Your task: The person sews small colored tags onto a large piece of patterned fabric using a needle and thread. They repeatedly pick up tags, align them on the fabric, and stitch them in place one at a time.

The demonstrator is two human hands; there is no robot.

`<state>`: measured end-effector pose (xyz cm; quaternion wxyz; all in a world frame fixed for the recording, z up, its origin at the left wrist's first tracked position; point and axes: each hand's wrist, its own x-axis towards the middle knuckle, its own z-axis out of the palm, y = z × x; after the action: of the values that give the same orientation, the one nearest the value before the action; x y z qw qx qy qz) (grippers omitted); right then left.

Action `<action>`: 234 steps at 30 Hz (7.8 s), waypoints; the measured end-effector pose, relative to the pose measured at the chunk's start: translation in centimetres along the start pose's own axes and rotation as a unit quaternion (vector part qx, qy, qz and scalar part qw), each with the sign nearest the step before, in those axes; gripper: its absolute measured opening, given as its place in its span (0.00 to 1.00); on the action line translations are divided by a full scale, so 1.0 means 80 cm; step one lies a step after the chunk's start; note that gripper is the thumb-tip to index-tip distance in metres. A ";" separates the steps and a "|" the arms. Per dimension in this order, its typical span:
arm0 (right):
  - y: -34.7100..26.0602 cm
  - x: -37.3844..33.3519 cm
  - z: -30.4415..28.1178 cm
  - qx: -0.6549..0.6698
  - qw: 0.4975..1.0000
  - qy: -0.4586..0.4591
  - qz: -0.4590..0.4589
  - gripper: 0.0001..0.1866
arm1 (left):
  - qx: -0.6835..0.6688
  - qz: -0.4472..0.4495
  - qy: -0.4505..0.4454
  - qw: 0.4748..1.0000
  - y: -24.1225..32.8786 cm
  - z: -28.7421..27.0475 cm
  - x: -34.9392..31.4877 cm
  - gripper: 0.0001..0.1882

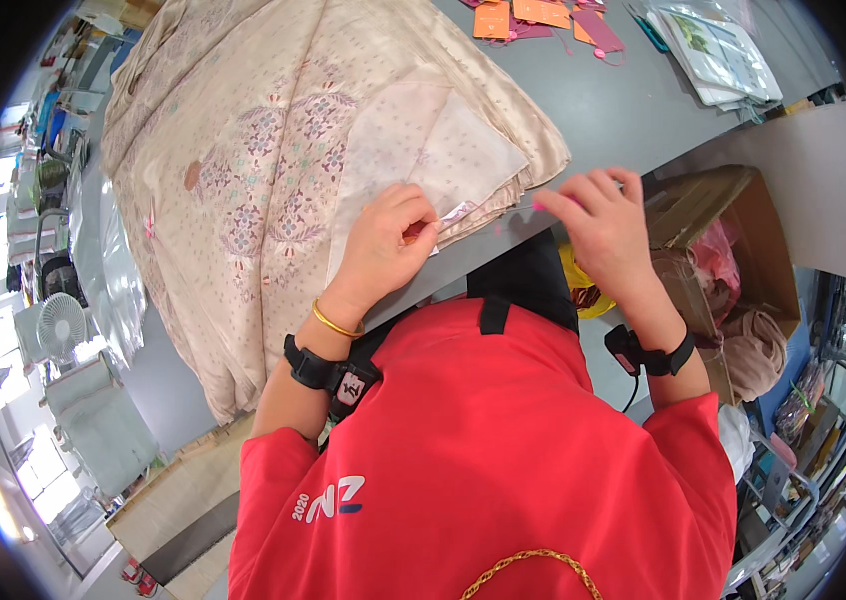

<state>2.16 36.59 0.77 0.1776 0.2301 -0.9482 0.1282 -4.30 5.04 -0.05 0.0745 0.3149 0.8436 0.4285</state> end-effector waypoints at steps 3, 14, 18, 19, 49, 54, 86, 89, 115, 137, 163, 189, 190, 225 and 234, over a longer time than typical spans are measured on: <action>0.007 0.008 0.002 -0.042 0.994 0.017 0.099 0.11 | -0.025 -0.015 -0.004 1.000 0.000 0.000 0.001 0.05; -0.021 0.055 0.029 0.110 0.955 0.003 0.274 0.11 | 0.038 0.042 0.006 0.998 0.001 0.001 -0.002 0.04; -0.044 0.057 0.035 0.265 0.953 -0.062 0.136 0.18 | 0.071 0.065 0.028 0.995 -0.008 0.007 -0.006 0.03; -0.050 0.062 0.038 0.194 0.965 -0.132 0.116 0.19 | 0.068 0.065 0.022 0.995 -0.009 0.007 -0.008 0.04; -0.094 0.049 0.081 0.575 0.774 -0.089 0.247 0.04 | -0.076 -0.051 0.054 0.994 0.000 -0.003 -0.057 0.07; -0.099 0.051 0.076 0.573 0.783 -0.061 0.234 0.06 | -0.127 -0.140 0.042 0.981 -0.002 -0.005 -0.056 0.09; -0.090 0.073 0.064 0.472 0.846 -0.155 0.195 0.12 | -0.044 -0.071 0.013 0.996 0.002 -0.011 -0.041 0.07; -0.090 0.074 0.063 0.457 0.855 -0.163 0.185 0.12 | -0.057 -0.070 0.014 0.996 -0.001 -0.009 -0.042 0.07; -0.021 0.173 0.073 0.280 0.952 -0.024 0.118 0.15 | 0.009 -0.043 -0.029 0.999 0.024 -0.011 -0.045 0.06; -0.006 0.051 0.058 0.374 0.924 -0.032 0.068 0.09 | 0.338 0.131 -0.033 0.932 0.053 -0.088 0.024 0.19; -0.005 0.042 0.029 0.349 0.929 -0.011 0.118 0.09 | -0.092 -0.232 0.307 0.919 -0.207 -0.322 0.012 0.23; -0.067 0.087 0.058 0.324 0.940 -0.092 0.052 0.08 | -0.029 -0.199 -0.007 0.980 -0.009 -0.051 -0.070 0.06; -0.067 0.088 0.060 0.301 0.946 -0.105 0.050 0.08 | -0.058 -0.218 -0.008 0.974 -0.011 -0.055 -0.067 0.06; -0.062 0.015 0.029 0.250 0.956 -0.023 0.153 0.05 | -0.220 -0.235 -0.013 0.947 -0.010 -0.017 -0.028 0.02; -0.058 0.015 0.042 0.241 0.964 0.007 0.109 0.05 | -0.235 -0.247 -0.006 0.940 -0.007 -0.015 -0.025 0.04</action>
<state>2.43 31.03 -1.06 0.1083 0.1607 -0.9072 0.3733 -3.45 2.78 -0.04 0.2552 0.0725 0.7697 0.5806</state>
